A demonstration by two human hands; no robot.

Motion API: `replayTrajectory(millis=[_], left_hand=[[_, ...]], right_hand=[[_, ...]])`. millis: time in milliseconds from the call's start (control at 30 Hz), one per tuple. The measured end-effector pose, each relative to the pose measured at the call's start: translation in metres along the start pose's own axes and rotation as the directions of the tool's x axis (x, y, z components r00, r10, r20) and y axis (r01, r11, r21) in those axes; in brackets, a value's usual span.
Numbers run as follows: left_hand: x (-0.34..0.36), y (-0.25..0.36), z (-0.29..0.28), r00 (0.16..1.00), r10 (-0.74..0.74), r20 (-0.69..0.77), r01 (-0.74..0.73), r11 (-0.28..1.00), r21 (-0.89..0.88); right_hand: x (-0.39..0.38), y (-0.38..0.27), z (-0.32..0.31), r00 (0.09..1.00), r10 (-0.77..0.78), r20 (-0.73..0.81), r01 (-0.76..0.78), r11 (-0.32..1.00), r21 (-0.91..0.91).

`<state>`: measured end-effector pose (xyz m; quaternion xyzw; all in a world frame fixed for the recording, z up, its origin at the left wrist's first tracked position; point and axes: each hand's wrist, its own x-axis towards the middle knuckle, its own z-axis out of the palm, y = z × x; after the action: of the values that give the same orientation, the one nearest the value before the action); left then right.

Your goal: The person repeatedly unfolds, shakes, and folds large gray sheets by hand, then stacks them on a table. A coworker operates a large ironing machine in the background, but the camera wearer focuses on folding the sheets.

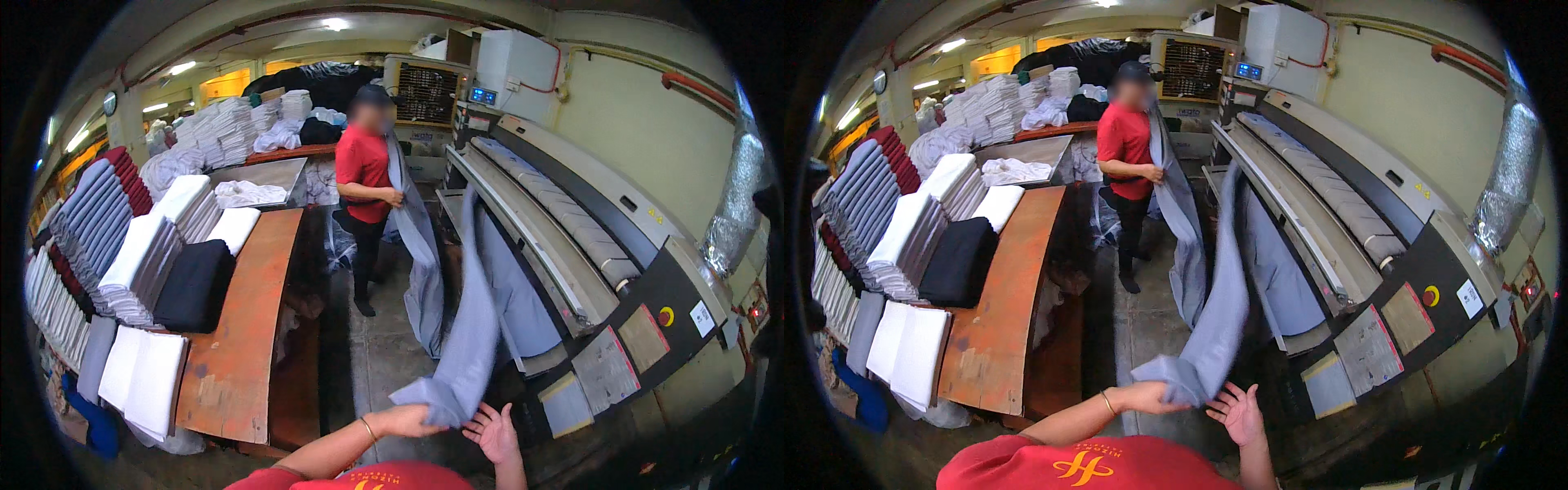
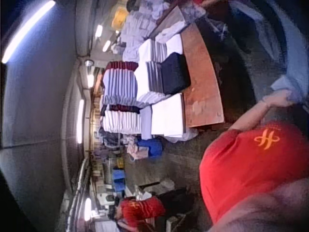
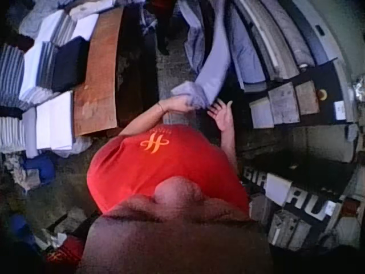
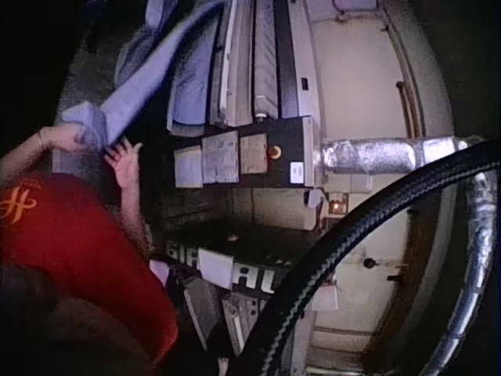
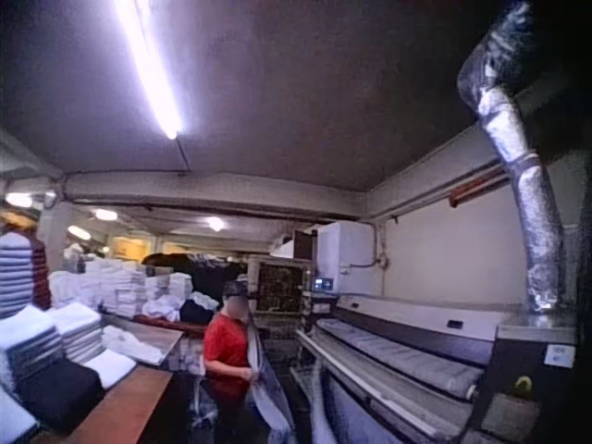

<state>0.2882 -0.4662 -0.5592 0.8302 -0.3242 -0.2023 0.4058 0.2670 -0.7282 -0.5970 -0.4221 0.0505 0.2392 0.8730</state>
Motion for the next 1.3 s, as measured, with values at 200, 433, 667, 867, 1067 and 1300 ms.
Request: replayTrajectory(millis=[200, 433, 667, 867, 1067, 1300], left_hand=[[-0.026, -0.008, -0.003, 0.986, 0.150, 0.075, -0.168, 0.899, 0.405], [-0.087, 0.000, -0.017, 0.994, 0.109, 0.002, -0.105, 0.953, 0.284], [-0.099, -0.007, -0.029, 0.973, 0.147, -0.178, -0.117, 0.979, 0.167], [-0.117, -0.014, -0.039, 0.979, 0.173, -0.108, -0.158, 0.978, 0.135], [-0.095, -0.010, -0.062, 0.887, 0.383, -0.258, -0.337, 0.919, 0.205], [-0.070, -0.012, -0.075, 0.919, 0.394, -0.002, -0.384, 0.895, 0.226]], right_hand=[[0.003, 0.011, 0.003, 0.986, 0.163, -0.033, -0.164, 0.986, -0.034], [0.051, 0.085, 0.003, 0.911, 0.409, 0.059, -0.412, 0.909, 0.065], [0.077, 0.068, 0.065, 0.973, 0.191, 0.129, -0.135, 0.927, -0.350], [0.067, 0.030, 0.035, 0.980, -0.187, 0.065, 0.146, 0.459, -0.876], [0.034, 0.059, 0.107, 0.915, -0.113, 0.387, 0.401, 0.166, -0.901], [0.011, 0.037, 0.140, 0.819, -0.212, 0.533, 0.550, 0.032, -0.834]])
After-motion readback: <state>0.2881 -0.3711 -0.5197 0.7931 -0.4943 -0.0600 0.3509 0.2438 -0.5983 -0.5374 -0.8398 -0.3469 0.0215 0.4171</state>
